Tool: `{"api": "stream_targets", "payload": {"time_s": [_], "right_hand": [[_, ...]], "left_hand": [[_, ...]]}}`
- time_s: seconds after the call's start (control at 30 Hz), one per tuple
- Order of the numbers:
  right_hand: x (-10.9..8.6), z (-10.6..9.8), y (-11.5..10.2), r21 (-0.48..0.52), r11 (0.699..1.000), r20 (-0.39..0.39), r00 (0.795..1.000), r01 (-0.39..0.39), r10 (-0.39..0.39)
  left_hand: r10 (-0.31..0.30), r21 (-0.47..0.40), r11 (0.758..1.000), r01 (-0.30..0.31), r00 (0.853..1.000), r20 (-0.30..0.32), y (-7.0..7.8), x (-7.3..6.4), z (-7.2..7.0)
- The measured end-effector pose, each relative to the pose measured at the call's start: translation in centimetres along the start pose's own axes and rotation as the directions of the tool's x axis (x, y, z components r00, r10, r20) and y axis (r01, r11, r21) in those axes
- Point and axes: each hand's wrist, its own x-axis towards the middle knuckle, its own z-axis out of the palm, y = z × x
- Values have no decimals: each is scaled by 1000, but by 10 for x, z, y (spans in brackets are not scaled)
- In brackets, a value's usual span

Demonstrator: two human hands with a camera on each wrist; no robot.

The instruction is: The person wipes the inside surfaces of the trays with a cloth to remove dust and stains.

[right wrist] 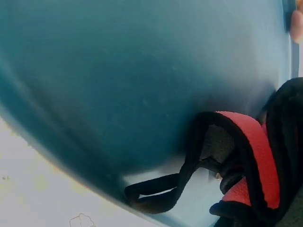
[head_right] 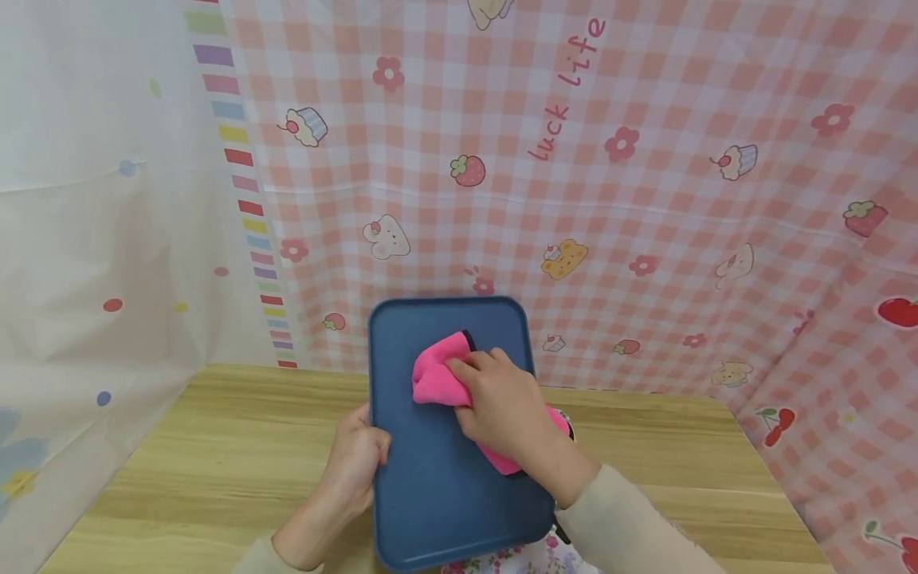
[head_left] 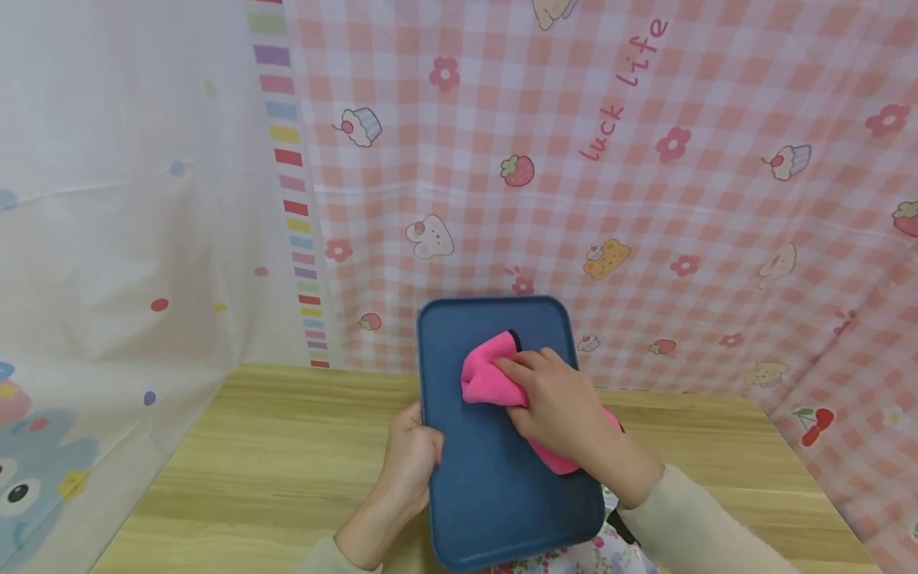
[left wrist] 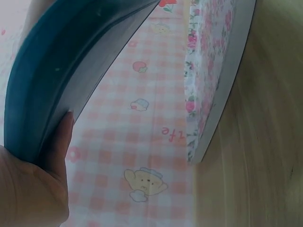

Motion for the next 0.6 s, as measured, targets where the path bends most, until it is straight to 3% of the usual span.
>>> {"api": "stream_targets", "payload": {"time_s": [0.6], "right_hand": [[-37,1,-10,-5,994,69,991,112,-111]], "left_hand": [[-11,10,1000,12,1000,-29,3,2,-2]]}}
